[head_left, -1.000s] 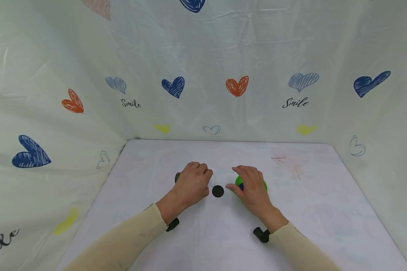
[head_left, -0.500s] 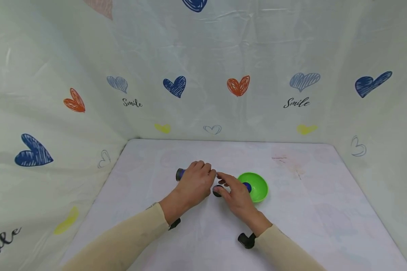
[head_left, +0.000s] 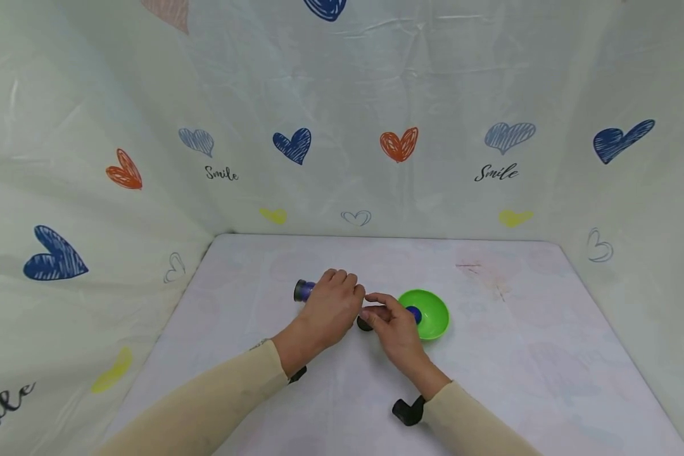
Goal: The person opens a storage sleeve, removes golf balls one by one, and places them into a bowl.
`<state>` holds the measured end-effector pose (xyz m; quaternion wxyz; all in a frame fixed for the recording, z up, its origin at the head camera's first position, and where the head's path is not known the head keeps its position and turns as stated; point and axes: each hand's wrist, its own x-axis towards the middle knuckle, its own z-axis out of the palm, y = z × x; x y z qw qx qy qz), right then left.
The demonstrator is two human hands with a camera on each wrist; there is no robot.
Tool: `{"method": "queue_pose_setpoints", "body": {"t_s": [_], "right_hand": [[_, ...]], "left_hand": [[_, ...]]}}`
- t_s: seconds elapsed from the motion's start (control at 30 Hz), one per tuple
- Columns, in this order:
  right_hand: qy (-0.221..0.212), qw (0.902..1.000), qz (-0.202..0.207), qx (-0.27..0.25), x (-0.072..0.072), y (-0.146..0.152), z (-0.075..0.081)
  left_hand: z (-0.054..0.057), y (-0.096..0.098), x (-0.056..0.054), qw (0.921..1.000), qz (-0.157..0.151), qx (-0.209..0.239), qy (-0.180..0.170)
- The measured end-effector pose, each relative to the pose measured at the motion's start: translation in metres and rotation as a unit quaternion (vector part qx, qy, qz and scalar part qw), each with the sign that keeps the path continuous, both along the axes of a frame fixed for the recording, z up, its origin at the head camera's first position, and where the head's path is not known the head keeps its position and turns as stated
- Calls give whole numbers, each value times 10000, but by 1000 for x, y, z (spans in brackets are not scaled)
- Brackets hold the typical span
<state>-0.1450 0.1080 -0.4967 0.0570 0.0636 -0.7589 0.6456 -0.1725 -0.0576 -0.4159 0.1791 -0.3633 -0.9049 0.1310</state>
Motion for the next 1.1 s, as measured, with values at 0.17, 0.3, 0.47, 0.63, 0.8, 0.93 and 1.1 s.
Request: {"method": "queue_pose_setpoints", "body": {"t_s": [0.17,0.3,0.47,0.63,0.8,0.93,1.1], "right_hand": [[-264,9990,167,-320,-2,-2,2],[-451,9970,274,-558,-4,-2,1],[-553,9952,288,-759,-5,-2,-1],[-623,9937,310,-877,-6,-4,-3],[-727,9919,340,-987,-5,-6,-3],[-758,9914,376,-1000,-4,-6,-4],[-840,9908,458,-953,-5,-5,-6]], "left_hand": [[2,2,1,9992,123,-350,-170],[3,4,3,9976,180,-636,-203],[3,4,2,9975,190,-681,-66],[6,5,4,9956,246,-891,-164],[9,5,7,9935,315,-1057,-282],[8,5,8,9938,319,-1021,-313],[7,3,9,9945,285,-953,-343]]}}
